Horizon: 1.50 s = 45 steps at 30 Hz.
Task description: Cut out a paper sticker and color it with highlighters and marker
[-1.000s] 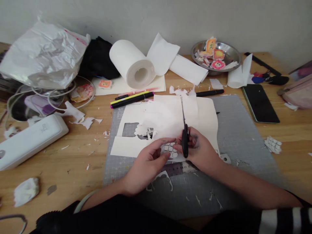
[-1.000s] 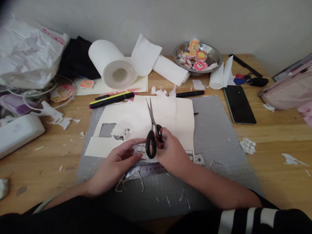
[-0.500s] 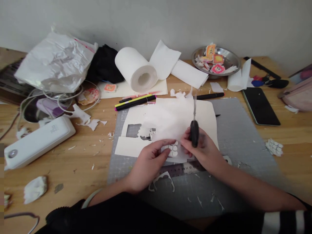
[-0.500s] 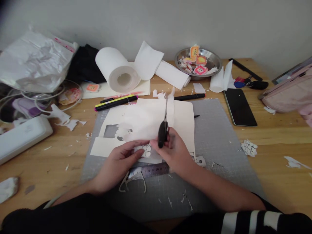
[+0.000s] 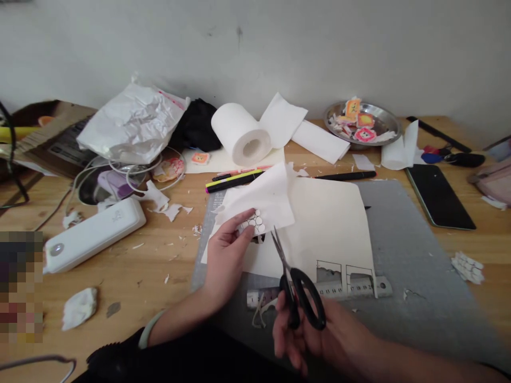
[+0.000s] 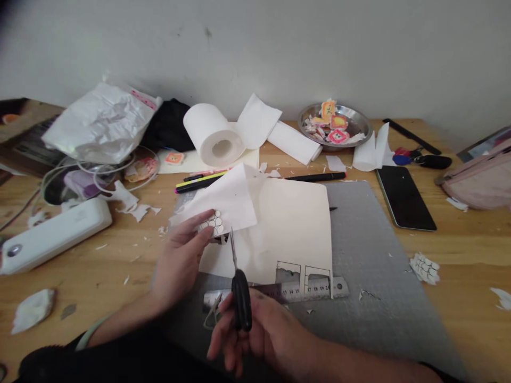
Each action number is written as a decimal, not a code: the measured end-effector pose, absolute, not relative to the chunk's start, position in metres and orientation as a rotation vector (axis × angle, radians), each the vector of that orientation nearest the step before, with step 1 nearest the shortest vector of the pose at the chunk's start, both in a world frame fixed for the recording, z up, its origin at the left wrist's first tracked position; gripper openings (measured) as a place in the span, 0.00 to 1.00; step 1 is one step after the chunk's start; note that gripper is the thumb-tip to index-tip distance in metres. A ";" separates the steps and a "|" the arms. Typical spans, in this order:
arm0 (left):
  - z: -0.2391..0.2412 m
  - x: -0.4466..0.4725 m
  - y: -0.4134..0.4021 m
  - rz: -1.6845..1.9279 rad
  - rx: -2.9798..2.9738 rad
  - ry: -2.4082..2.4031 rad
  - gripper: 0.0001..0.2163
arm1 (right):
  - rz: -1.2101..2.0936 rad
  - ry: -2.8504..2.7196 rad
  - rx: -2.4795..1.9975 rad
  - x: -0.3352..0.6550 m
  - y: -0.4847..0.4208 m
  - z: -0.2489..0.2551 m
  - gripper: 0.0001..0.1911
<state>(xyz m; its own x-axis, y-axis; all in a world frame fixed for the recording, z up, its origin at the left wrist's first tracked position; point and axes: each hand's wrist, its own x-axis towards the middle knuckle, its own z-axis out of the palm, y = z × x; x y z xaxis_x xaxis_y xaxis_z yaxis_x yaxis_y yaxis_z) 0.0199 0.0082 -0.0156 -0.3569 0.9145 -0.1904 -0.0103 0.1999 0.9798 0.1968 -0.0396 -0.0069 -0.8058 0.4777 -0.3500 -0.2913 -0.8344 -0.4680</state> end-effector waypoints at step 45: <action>0.003 0.048 -0.015 1.300 1.052 1.576 0.11 | 2.643 -1.134 -0.660 0.203 -0.016 0.000 0.35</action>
<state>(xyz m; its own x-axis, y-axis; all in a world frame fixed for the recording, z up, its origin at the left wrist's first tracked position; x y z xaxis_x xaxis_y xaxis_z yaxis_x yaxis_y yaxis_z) 0.0479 -0.0147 0.0035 -0.3155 0.9454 -0.0815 0.0999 0.1185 0.9879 0.2027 -0.0156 0.0000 -0.8827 0.3401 -0.3243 0.0007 -0.6891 -0.7246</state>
